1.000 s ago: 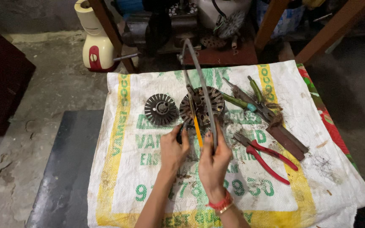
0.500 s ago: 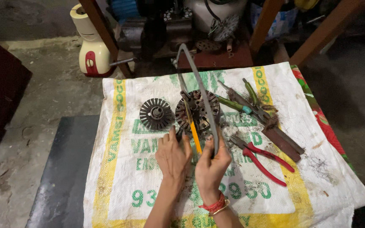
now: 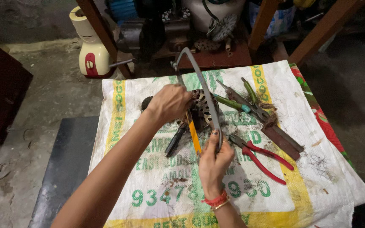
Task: The person dismantles a rusted electric motor stator on a woven sack across their lap. They use red-handled pliers to grip and pull copper windings and small parts out of the stator slots, then use a hacksaw to saw through the motor housing, and finally pull at the remaining windings by hand.
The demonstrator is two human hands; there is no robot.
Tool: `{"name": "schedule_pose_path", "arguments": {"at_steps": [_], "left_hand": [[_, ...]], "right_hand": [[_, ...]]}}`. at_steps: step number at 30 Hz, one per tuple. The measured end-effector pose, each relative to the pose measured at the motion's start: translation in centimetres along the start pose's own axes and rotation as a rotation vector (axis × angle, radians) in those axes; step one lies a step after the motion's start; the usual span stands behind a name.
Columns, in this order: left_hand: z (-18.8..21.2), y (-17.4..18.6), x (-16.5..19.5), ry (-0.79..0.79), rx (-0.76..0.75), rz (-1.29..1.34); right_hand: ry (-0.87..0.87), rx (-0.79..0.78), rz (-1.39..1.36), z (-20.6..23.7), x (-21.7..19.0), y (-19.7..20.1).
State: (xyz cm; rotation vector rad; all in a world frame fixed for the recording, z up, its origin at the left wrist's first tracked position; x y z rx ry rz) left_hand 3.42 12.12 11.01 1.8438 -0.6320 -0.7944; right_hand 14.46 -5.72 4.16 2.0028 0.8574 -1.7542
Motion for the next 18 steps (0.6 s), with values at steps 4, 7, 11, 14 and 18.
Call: {"name": "schedule_pose_path", "arguments": {"at_steps": [4,7,11,14,18], "left_hand": [[-0.1,-0.7,-0.3,0.040,0.020,0.196],[0.1,-0.8,0.1,0.075,0.053,0.283],[0.3,-0.5,0.5,0.118,0.107,0.279],[0.4,-0.3,0.7,0.110,0.067,0.276],[0.3,-0.3,0.6,0.100,0.123,0.274]], "right_hand": [[0.047,0.053,0.054,0.9,0.3,-0.2],[-0.060,0.056,-0.054,2.1,0.6,0.4],[0.028,0.082,-0.071,2.4,1.6,-0.5],[0.097,0.059,-0.029,1.6,2.5,-1.5],[0.133,0.021,-0.036,2.4,2.6,-0.1]]}}
Point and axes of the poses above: each hand's wrist, its own z-axis away from the middle knuckle, its own y-axis out of the back of the hand, x = y × z, the point moved 1 cm from there along -z, towards the middle knuckle, and after that the axes turned 14 degrees about x, right-handed, at the moved point
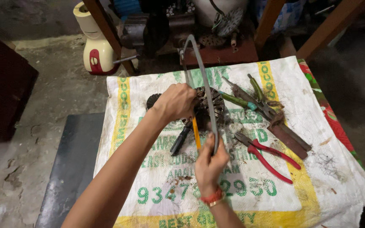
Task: The person dismantles a rusted electric motor stator on a woven sack across their lap. They use red-handled pliers to grip and pull copper windings and small parts out of the stator slots, then use a hacksaw to saw through the motor housing, and finally pull at the remaining windings by hand.
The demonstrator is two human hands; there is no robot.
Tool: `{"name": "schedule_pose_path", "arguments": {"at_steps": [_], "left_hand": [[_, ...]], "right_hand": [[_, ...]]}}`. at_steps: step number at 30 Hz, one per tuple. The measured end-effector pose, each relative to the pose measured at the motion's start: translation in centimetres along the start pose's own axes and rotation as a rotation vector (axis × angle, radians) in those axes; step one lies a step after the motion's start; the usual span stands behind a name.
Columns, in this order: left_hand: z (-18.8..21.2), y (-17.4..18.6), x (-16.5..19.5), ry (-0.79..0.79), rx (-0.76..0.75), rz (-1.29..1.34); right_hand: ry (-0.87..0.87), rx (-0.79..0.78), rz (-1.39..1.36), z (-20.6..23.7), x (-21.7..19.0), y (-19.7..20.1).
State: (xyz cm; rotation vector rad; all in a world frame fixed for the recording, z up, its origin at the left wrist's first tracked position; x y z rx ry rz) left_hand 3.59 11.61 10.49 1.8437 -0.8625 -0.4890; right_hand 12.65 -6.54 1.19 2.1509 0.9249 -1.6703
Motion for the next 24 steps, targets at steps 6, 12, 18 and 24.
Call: {"name": "schedule_pose_path", "arguments": {"at_steps": [6,12,18,24], "left_hand": [[0.1,-0.5,-0.2,0.008,-0.015,-0.016],[0.4,-0.4,-0.3,-0.025,0.088,0.011],[0.1,-1.0,-0.4,0.003,-0.061,-0.056],[0.0,-0.7,-0.2,0.020,-0.051,-0.045]], "right_hand": [[-0.004,0.000,-0.070,1.1,0.2,0.8],[0.046,0.006,0.065,0.4,-0.4,-0.3],[0.143,0.001,0.067,1.1,-2.0,0.5],[0.128,-0.040,0.056,0.7,-0.9,-0.2]]}}
Point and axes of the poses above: each hand's wrist, its own z-axis away from the middle knuckle, its own y-axis out of the back of the hand, x = y × z, the point moved 1 cm from there along -z, towards the middle knuckle, and after that the axes turned 14 degrees about x, right-handed, at the moved point
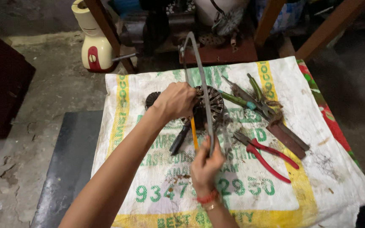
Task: The person dismantles a rusted electric motor stator on a woven sack across their lap. They use red-handled pliers to grip and pull copper windings and small parts out of the stator slots, then use a hacksaw to saw through the motor housing, and finally pull at the remaining windings by hand.
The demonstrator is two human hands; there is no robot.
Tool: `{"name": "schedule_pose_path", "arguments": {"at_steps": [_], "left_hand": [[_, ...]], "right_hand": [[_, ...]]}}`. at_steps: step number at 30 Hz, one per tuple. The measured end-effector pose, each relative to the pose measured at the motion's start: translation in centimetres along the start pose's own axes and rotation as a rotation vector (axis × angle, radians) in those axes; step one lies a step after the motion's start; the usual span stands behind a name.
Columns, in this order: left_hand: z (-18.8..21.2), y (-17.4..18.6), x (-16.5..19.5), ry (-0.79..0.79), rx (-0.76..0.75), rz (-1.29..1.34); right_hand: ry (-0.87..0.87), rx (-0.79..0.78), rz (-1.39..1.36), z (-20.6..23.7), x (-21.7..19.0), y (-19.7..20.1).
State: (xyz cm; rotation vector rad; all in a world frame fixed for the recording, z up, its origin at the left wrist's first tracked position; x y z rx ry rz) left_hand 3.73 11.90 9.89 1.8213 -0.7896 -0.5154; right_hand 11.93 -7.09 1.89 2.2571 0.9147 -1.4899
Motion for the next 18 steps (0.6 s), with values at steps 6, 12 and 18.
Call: {"name": "schedule_pose_path", "arguments": {"at_steps": [6,12,18], "left_hand": [[0.2,0.7,0.5,0.003,0.021,0.025],[0.1,0.8,0.4,-0.039,0.068,0.052],[0.4,0.7,0.5,-0.047,0.060,0.032]], "right_hand": [[-0.036,0.018,0.022,-0.2,-0.4,0.2],[-0.002,0.001,0.018,0.4,0.6,0.7],[0.021,0.074,0.061,-1.4,2.5,-1.2]]}}
Point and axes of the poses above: each hand's wrist, its own z-axis away from the middle knuckle, its own y-axis out of the back of the hand, x = y × z, the point moved 1 cm from there along -z, towards the middle knuckle, and after that the axes turned 14 degrees about x, right-handed, at the moved point
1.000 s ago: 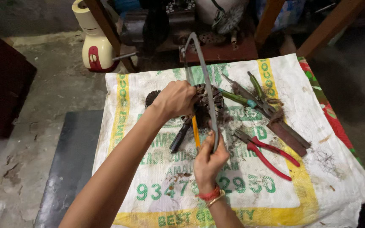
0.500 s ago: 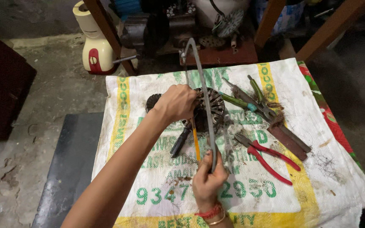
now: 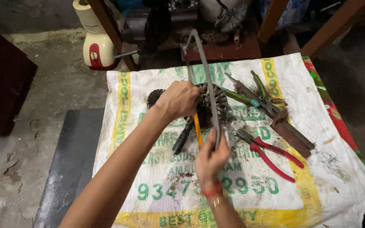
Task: The person dismantles a rusted electric motor stator on a woven sack across their lap. They use red-handled pliers to grip and pull copper windings and small parts out of the stator slots, then use a hacksaw to saw through the motor housing, and finally pull at the remaining windings by hand.
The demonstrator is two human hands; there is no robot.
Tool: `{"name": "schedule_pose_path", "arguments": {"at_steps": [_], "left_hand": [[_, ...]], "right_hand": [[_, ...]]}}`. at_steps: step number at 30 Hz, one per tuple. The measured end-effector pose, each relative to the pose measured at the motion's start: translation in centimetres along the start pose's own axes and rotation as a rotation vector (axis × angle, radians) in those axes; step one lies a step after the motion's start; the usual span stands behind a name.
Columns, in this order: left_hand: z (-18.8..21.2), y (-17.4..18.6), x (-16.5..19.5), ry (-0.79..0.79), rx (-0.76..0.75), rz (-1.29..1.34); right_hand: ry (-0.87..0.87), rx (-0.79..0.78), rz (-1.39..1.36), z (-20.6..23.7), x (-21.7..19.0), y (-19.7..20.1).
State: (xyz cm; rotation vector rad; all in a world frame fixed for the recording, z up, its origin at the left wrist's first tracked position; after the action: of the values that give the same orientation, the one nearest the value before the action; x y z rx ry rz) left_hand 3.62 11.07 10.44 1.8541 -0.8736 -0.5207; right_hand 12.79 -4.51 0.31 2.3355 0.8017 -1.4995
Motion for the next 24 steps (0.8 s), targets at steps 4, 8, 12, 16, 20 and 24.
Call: {"name": "schedule_pose_path", "arguments": {"at_steps": [4,8,12,16,20,24], "left_hand": [[-0.2,-0.1,0.1,0.087,-0.081,0.001],[-0.3,0.2,0.3,-0.026,0.098,0.010],[-0.1,0.2,0.3,0.059,-0.097,-0.031],[-0.3,0.5,0.3,0.024,-0.046,-0.016],[-0.3,0.6,0.3,-0.005,0.088,0.029],[-0.2,0.2,0.4,0.069,-0.030,0.017]], "right_hand": [[0.039,-0.055,-0.032,-0.4,-0.1,-0.4],[0.015,-0.043,-0.062,1.6,-1.5,2.6],[0.002,-0.025,-0.041,0.3,-0.9,0.5],[-0.007,-0.055,-0.043,-0.3,-0.8,0.0],[0.041,-0.067,-0.001,1.3,-2.1,2.9],[0.065,-0.037,0.020,0.2,-1.4,0.7]]}}
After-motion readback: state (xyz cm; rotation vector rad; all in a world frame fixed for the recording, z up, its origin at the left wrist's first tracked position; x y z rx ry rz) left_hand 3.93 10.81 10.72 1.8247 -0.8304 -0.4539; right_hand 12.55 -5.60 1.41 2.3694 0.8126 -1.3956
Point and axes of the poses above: each hand's wrist, its own z-axis away from the middle knuckle, its own y-axis out of the back of the hand, x = y × z, the point moved 1 cm from there along -z, towards the middle knuckle, and after that the axes turned 14 degrees about x, right-handed, at the moved point
